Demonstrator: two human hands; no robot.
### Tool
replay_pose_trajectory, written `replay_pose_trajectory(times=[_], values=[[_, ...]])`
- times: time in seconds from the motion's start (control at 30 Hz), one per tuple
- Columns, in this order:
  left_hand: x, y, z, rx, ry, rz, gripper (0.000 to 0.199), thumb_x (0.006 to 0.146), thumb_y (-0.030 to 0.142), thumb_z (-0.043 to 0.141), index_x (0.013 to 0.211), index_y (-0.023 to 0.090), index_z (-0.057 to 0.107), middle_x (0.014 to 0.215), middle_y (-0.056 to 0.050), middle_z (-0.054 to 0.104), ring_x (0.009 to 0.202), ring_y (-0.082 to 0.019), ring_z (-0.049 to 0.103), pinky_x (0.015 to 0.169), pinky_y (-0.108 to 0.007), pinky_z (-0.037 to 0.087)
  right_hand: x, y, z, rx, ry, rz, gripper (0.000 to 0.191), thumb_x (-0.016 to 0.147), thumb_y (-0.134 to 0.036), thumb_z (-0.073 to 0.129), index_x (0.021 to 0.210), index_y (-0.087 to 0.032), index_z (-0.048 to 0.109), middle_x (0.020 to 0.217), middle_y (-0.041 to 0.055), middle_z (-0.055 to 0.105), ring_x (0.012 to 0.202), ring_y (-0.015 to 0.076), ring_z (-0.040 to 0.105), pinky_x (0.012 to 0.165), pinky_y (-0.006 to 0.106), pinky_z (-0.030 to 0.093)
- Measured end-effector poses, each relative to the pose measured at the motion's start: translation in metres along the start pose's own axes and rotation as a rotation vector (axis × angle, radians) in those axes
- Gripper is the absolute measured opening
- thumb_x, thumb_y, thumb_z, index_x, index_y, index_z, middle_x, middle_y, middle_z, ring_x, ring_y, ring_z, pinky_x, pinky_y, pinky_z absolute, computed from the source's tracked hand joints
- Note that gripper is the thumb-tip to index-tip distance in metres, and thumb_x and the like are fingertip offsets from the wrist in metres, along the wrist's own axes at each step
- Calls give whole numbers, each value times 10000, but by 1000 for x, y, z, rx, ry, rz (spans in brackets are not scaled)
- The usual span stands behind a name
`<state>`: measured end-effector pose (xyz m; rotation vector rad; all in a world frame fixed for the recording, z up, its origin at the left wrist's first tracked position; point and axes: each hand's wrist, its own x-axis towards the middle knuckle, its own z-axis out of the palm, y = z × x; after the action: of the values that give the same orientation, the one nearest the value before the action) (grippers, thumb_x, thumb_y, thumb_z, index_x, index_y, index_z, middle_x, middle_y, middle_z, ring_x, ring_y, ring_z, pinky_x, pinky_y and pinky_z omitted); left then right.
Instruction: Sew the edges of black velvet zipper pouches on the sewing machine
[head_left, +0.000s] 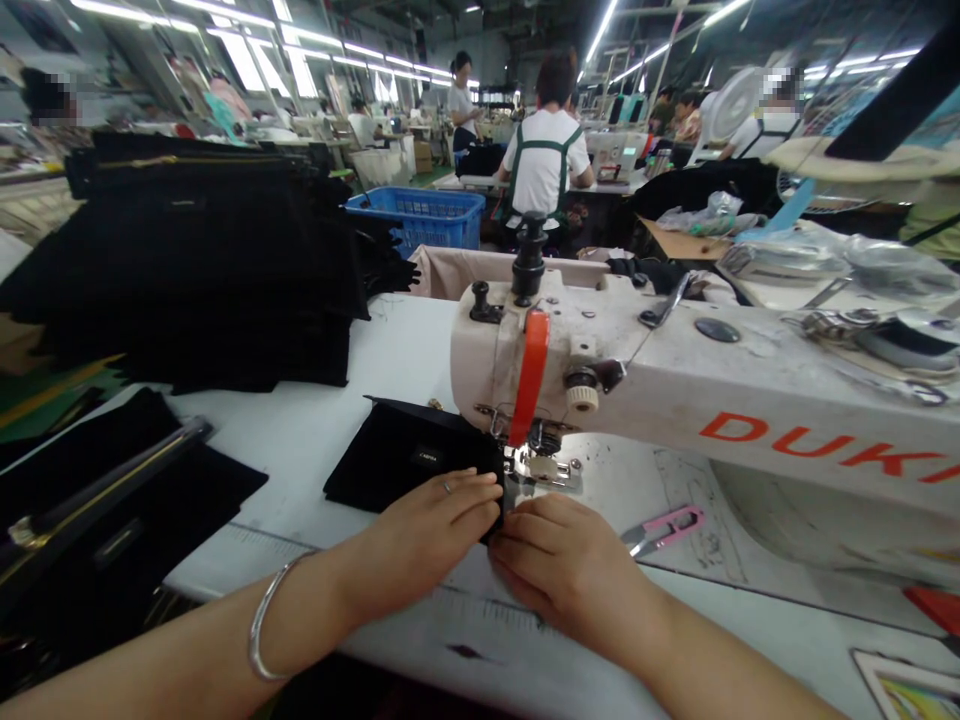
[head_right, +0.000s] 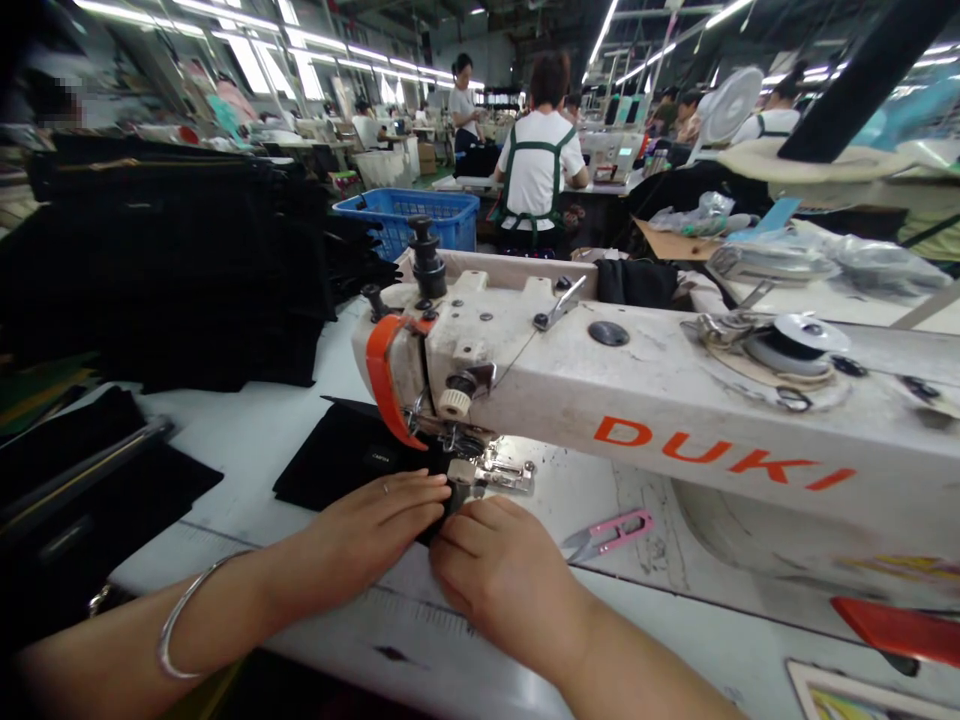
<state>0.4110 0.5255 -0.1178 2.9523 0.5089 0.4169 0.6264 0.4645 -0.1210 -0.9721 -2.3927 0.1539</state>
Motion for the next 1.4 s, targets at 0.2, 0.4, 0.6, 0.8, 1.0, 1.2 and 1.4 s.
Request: replay_pose_trajectory(times=[0.2, 0.4, 0.6, 0.8, 1.0, 1.2, 1.4], values=[[1, -9, -3, 18, -43, 94, 321, 960, 95, 429, 1255, 97, 556, 1358, -128, 578, 1305, -234, 501, 1153, -416, 402, 0, -1, -1, 26, -25, 36, 151, 961, -184, 534, 1002, -181, 679, 919, 43, 702, 879, 188, 617, 812, 347, 519], [4, -20, 3, 27, 9, 107, 303, 970, 112, 458, 1257, 102, 553, 1350, -119, 577, 1320, -224, 478, 1170, -409, 372, 1, 1, -1, 3, 13, 88, 155, 955, -183, 541, 1024, -181, 680, 921, 49, 699, 930, 199, 610, 845, 353, 515], [0, -20, 7, -73, 90, 44, 226, 993, 156, 480, 1178, 169, 609, 1157, -57, 669, 1127, -174, 579, 1049, -367, 453, 1, 4, -4, -15, -6, 109, 177, 965, -203, 522, 1015, -195, 692, 904, 55, 667, 866, 199, 581, 782, 359, 495], [3, -19, 8, -89, 68, 37, 206, 980, 166, 513, 1153, 172, 625, 1128, -57, 670, 1063, -190, 576, 992, -380, 466, 0, 3, -6, 1, -11, 117, 174, 948, -194, 538, 1024, -190, 694, 885, 58, 646, 814, 211, 553, 730, 377, 482], [4, -21, 3, -16, 119, 117, 214, 993, 144, 462, 1136, 150, 621, 1127, -48, 696, 1112, -177, 610, 996, -350, 505, -3, 2, -5, 9, -9, 129, 163, 943, -190, 544, 1057, -187, 662, 1110, 57, 669, 940, 225, 587, 821, 409, 500], [6, -36, 6, -45, 139, 178, 222, 1010, 161, 436, 1142, 150, 614, 1142, -37, 709, 1121, -148, 631, 1028, -312, 501, -2, 2, -3, 5, 30, 137, 240, 921, -184, 572, 1154, -165, 622, 1145, 69, 684, 986, 230, 612, 872, 416, 517], [18, -52, 8, -94, 134, 158, 225, 1009, 160, 445, 1132, 158, 632, 1159, -37, 705, 1134, -148, 627, 1048, -297, 474, 1, 4, -1, -37, 24, 193, 277, 896, -195, 580, 1161, -132, 632, 1178, 108, 671, 1029, 279, 607, 897, 470, 519]])
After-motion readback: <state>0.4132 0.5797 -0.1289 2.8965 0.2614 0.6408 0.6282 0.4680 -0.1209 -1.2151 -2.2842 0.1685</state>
